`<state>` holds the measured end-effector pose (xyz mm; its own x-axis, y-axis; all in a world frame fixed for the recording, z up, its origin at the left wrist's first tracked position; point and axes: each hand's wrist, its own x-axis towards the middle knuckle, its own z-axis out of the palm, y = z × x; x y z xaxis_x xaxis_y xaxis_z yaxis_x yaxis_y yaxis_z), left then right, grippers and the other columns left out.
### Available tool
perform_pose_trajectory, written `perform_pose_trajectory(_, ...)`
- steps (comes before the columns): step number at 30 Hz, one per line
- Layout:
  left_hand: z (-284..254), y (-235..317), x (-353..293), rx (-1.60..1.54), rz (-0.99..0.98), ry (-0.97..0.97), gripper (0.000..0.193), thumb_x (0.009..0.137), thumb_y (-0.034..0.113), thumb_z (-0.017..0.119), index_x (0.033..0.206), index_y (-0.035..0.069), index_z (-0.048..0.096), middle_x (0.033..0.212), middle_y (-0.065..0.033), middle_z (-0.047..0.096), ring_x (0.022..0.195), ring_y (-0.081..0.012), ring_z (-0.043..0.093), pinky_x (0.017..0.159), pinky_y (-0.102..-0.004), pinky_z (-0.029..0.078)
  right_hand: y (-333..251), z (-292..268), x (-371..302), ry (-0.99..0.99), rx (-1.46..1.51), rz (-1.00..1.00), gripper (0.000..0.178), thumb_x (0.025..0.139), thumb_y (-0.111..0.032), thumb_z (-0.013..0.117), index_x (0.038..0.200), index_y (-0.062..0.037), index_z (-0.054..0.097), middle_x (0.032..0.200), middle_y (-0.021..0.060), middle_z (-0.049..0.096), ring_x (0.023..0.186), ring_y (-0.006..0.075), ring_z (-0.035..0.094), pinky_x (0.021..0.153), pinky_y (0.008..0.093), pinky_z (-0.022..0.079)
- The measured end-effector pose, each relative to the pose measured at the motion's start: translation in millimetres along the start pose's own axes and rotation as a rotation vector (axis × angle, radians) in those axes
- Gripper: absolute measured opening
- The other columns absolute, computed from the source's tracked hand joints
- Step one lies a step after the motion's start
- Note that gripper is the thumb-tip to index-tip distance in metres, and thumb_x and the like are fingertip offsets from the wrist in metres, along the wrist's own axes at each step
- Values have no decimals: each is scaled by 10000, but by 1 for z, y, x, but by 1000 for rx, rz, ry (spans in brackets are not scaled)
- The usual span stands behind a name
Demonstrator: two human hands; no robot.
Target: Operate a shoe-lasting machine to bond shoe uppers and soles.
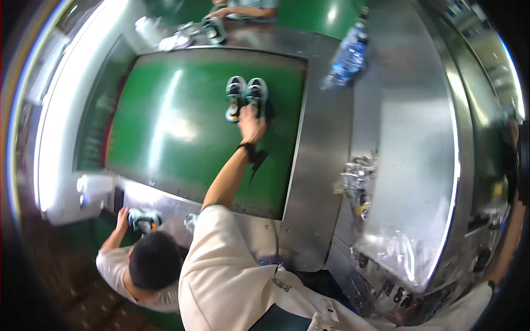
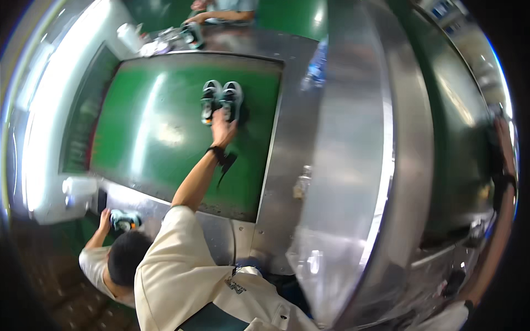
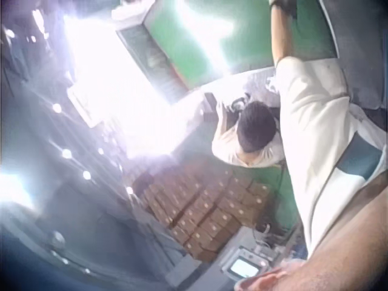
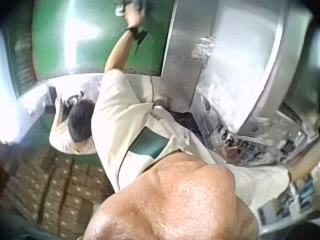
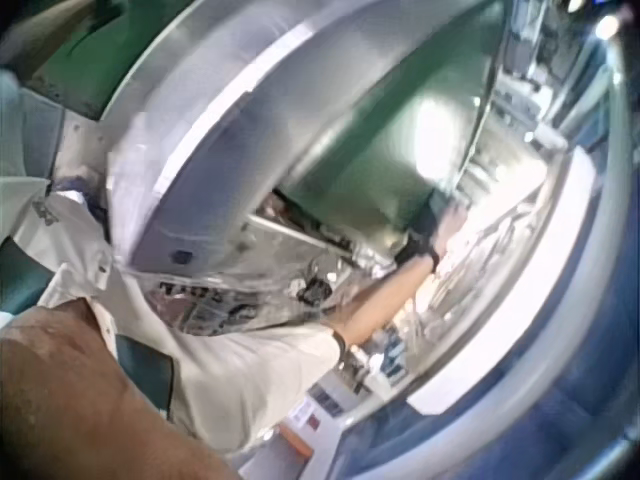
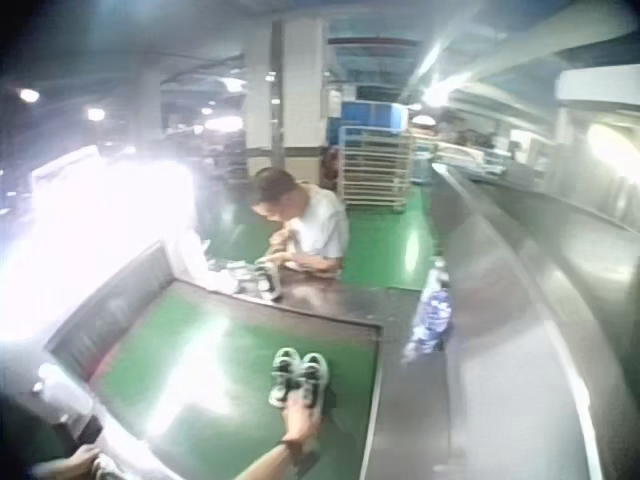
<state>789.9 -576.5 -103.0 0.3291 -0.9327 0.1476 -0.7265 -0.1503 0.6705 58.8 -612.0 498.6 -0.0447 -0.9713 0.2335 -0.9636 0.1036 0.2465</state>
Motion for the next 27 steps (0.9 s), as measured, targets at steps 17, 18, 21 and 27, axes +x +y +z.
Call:
perform_pose_trajectory(17,-134,148,-282,-744,-143,-1103,314,844,70,680,1141,12,594,1057,-98,653,973,-172,621,852,-311,519,-47,-21,-160,386,-227,77,1087,607,-75,824,1502,-120,208,1331,240,503,1166,423,521,974,450,453)
perform_pose_trajectory(18,-138,155,-289,-634,-155,-1176,300,840,68,682,1124,16,601,1024,-87,668,940,-161,636,828,-305,535,-44,-18,-160,427,-210,-16,1087,607,-75,824,1502,-120,208,1331,240,503,1166,423,521,974,450,453)
perform_pose_trajectory(21,-145,181,-307,-954,-179,-1277,348,876,131,705,1175,-28,624,1093,-131,689,1007,-187,637,915,-334,499,-40,-17,-155,372,-247,64,1031,600,-163,836,1458,-87,269,1167,234,604,1092,416,575,912,464,489)
perform_pose_trajectory(27,-183,282,-312,-928,240,-1689,608,881,143,703,1403,2,426,1402,-167,490,1283,-239,486,1067,-387,401,-77,-64,-189,419,-178,41,784,625,-212,763,1323,-65,439,1067,229,639,1014,398,607,834,468,499)
